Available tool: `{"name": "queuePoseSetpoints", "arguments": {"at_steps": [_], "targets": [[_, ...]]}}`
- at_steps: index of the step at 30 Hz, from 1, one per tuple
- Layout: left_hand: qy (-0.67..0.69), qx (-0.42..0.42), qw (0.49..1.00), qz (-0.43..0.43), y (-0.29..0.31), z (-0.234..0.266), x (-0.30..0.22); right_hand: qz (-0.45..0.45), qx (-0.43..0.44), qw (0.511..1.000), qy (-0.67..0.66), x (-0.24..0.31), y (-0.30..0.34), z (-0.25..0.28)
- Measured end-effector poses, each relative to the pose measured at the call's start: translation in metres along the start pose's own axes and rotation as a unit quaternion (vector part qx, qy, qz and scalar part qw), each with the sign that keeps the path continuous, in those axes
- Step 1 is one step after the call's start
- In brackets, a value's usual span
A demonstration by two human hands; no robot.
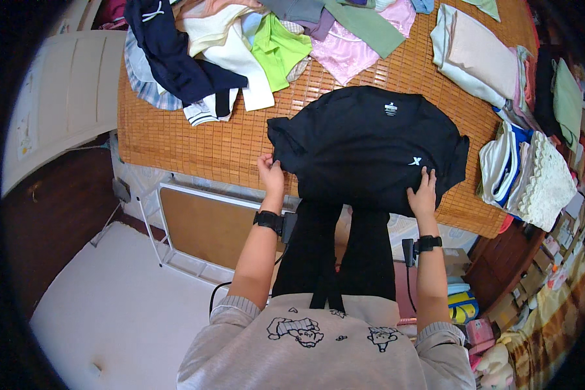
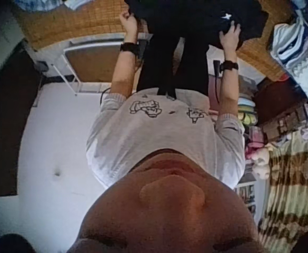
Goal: Folding various items of clothing including t-shirts and shorts on a bed.
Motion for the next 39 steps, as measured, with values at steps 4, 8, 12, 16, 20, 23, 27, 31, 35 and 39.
{"name": "queuePoseSetpoints", "arguments": {"at_steps": [4, 8, 12, 16, 20, 23, 27, 31, 35, 39], "targets": [[0.006, 0.036, 0.999, -0.005, -0.009, 0.004, 0.005, 0.020, -0.026, 0.999, -0.003, 0.003, -0.001, -0.002], [0.064, 0.173, 0.982, 0.039, -0.011, -0.005, -0.002, 0.027, -0.050, 0.998, -0.008, 0.002, -0.003, 0.001], [0.187, 0.218, 0.949, 0.129, 0.010, -0.026, -0.034, 0.029, -0.053, 0.998, -0.015, -0.005, -0.009, 0.007], [0.034, 0.229, 0.973, 0.024, 0.012, -0.032, -0.035, 0.061, -0.078, 0.990, -0.099, -0.017, -0.022, 0.019], [0.059, 0.193, 0.978, 0.059, 0.008, -0.028, -0.023, 0.012, -0.204, 0.966, -0.161, -0.053, -0.033, 0.043], [0.096, 0.104, 0.988, 0.055, -0.002, -0.015, -0.006, -0.021, -0.242, 0.964, -0.113, -0.080, -0.046, 0.050], [0.116, 0.058, 0.989, 0.068, -0.009, -0.004, -0.002, -0.039, -0.275, 0.958, -0.074, -0.101, -0.059, 0.051], [0.151, 0.050, 0.981, 0.110, 0.001, -0.004, -0.023, -0.055, -0.237, 0.966, -0.086, -0.115, -0.065, 0.053], [0.203, 0.071, 0.971, 0.101, 0.005, -0.007, -0.030, -0.186, -0.154, 0.950, -0.200, -0.148, -0.071, 0.044], [0.169, 0.085, 0.979, 0.076, 0.001, 0.000, -0.015, -0.219, -0.074, 0.871, -0.434, -0.144, -0.066, 0.034]]}}
Point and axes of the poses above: each hand's wrist, its own y-axis away from the middle knuckle, its own z-axis out of the back of the hand, x = y × z, the point moved 5 cm from there along -y, towards the middle knuckle, and after that the axes turned 10 degrees about -y, right-handed, at the moved point
